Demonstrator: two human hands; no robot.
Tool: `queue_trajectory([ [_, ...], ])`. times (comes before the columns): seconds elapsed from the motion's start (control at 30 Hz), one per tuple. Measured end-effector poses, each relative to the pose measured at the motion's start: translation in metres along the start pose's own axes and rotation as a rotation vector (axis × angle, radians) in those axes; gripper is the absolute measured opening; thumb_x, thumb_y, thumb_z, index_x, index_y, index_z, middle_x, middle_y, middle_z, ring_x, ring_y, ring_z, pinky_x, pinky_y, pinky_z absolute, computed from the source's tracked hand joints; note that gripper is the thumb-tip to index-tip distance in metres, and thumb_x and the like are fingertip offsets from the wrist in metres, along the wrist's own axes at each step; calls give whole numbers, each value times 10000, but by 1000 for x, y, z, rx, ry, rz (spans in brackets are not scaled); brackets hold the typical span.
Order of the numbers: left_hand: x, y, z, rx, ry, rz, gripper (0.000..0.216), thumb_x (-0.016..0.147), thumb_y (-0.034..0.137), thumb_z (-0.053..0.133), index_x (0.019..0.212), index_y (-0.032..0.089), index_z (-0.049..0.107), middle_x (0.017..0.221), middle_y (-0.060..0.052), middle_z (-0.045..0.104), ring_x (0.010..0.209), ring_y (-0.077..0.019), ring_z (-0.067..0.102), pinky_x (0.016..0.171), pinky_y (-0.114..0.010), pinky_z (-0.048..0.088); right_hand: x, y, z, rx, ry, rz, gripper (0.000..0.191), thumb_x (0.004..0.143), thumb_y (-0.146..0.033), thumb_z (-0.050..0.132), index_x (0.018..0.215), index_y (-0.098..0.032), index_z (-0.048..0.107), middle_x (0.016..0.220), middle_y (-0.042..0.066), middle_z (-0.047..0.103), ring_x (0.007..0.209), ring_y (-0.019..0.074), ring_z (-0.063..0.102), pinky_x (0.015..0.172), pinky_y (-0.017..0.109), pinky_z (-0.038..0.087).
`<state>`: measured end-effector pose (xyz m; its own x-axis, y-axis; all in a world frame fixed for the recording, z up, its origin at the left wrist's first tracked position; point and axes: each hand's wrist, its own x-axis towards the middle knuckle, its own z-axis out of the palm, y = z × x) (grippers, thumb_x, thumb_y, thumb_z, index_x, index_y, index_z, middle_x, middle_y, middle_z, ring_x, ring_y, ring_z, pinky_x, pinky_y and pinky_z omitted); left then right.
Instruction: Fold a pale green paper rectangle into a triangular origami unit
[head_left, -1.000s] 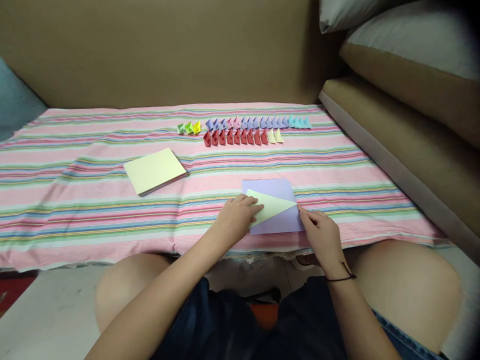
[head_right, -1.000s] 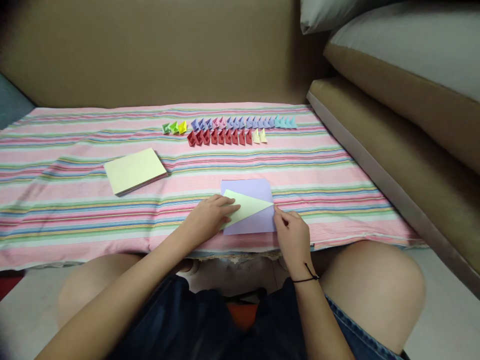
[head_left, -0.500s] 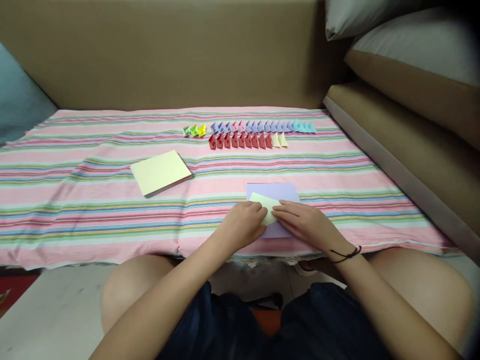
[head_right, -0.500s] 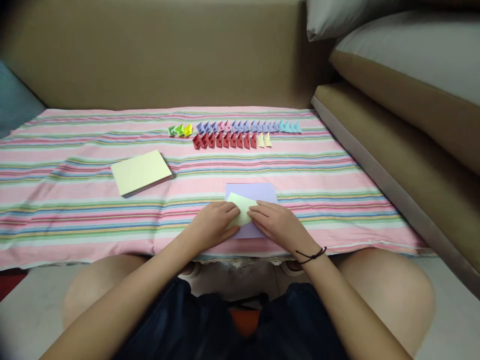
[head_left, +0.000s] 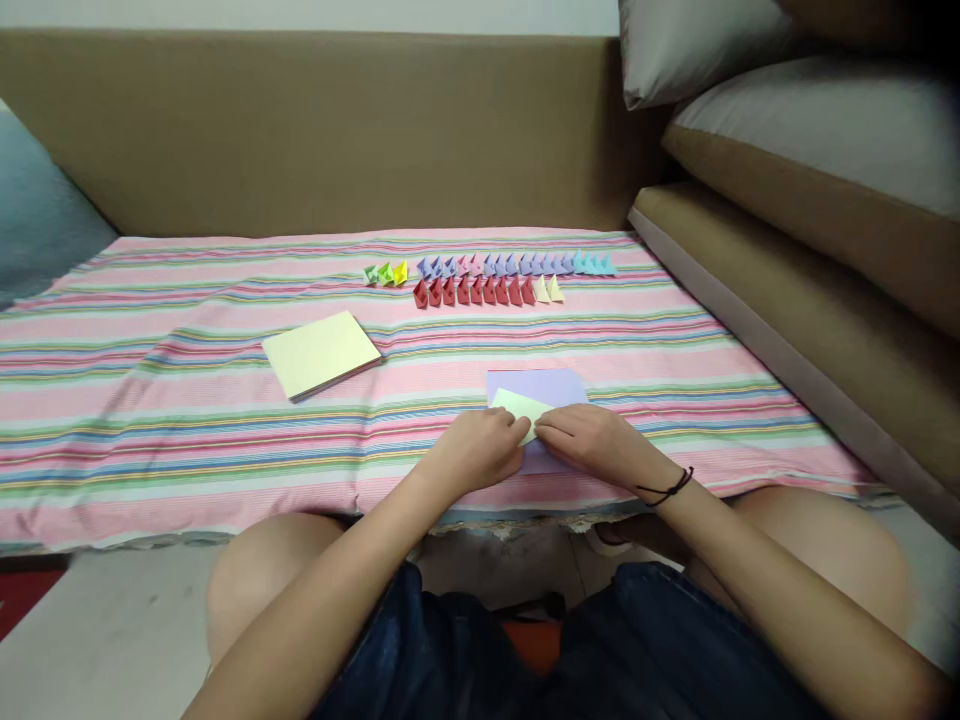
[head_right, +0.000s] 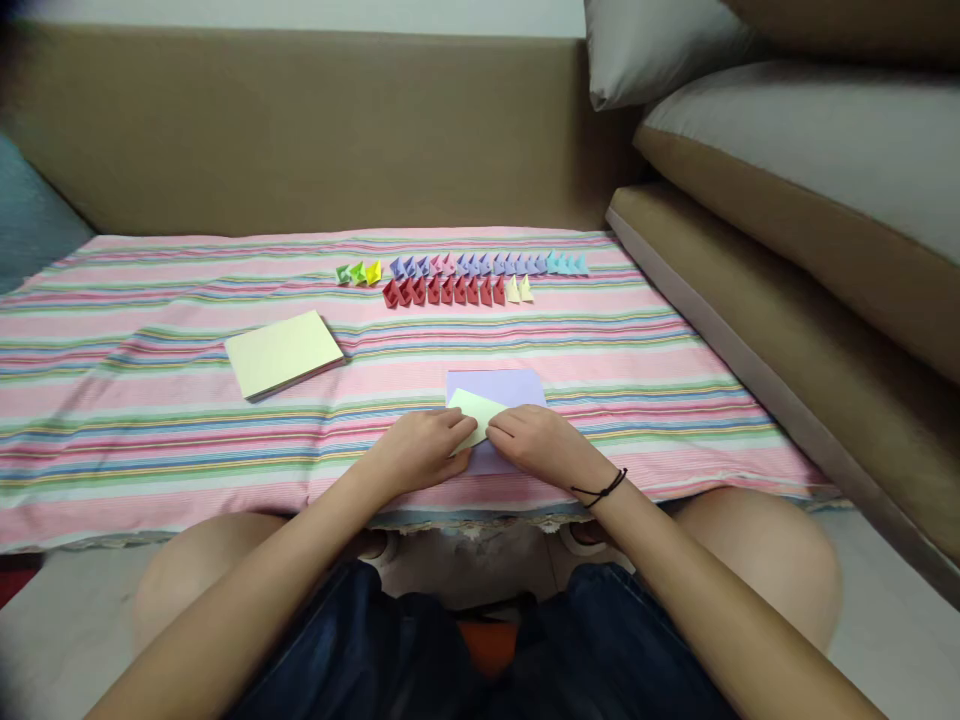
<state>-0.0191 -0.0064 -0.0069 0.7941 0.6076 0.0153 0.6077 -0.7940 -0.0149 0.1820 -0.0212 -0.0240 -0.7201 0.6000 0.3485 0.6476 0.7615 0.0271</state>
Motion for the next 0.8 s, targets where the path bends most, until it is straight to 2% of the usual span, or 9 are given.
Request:
queue_trajectory([
  [0.07,-1,-2,-3,-14,58,-38,206,903,307,457,917,154,595,850,-76,668,779,-229,639,614,-307,449,5,-2,-3,-20,22,12,251,918,-161,429,796,-162,648,747,66,667,701,171,586,647,301,431],
  [0.13,-3,-6,-8,-79,175,-96,277,934,333,414,886,159,624,844,-74,681,803,-221,639,643,-300,442,12,-5,-11,-26,66,45,242,922,-177,425,830,-150,647,772,80,669,745,189,591,683,320,432],
  [0.23,-8,-15,-18,-304,358,-162,284,926,328,455,846,167,675,823,-58,706,791,-192,638,681,-274,431,22,-6,-30,33,179,137,192,910,-198,462,855,-161,642,811,74,677,799,198,593,739,330,434],
  [0.3,-11,-22,-27,-511,410,-200,237,885,321,531,824,170,703,791,-41,719,723,-168,632,663,-255,424,26,-4,-47,94,237,182,160,889,-184,491,828,-169,638,798,56,678,774,188,593,741,325,437],
  [0.43,-17,-31,-41,-947,373,-292,246,802,369,621,754,149,722,731,-34,708,674,-159,609,592,-229,415,24,6,-77,123,288,310,143,854,-170,512,778,-173,632,769,48,678,735,184,599,705,315,439],
  [0.57,-17,-31,-41,-1237,253,-383,310,736,442,664,739,134,698,654,-14,645,617,-139,563,536,-215,383,10,17,-90,180,384,580,117,816,-198,552,769,-178,657,769,49,693,738,189,626,672,305,450],
  [0.67,-15,-27,-37,-1389,217,-424,320,724,454,666,765,137,675,660,-1,624,592,-119,538,530,-209,368,2,15,-84,568,407,795,206,828,-355,575,806,-177,678,829,62,704,769,190,646,723,321,490],
  [0.73,-13,-24,-34,-1467,221,-438,317,714,447,673,779,136,666,663,9,613,564,-100,512,524,-206,358,0,7,-76,948,292,885,312,808,-470,592,833,-174,689,897,74,706,802,192,658,754,329,511],
  [0.8,-10,-23,-32,-1519,229,-438,320,702,443,684,788,136,662,667,14,607,555,-90,499,518,-202,351,-1,-3,-67,1216,119,925,334,743,-499,663,800,-171,690,861,62,701,796,182,658,760,319,519],
])
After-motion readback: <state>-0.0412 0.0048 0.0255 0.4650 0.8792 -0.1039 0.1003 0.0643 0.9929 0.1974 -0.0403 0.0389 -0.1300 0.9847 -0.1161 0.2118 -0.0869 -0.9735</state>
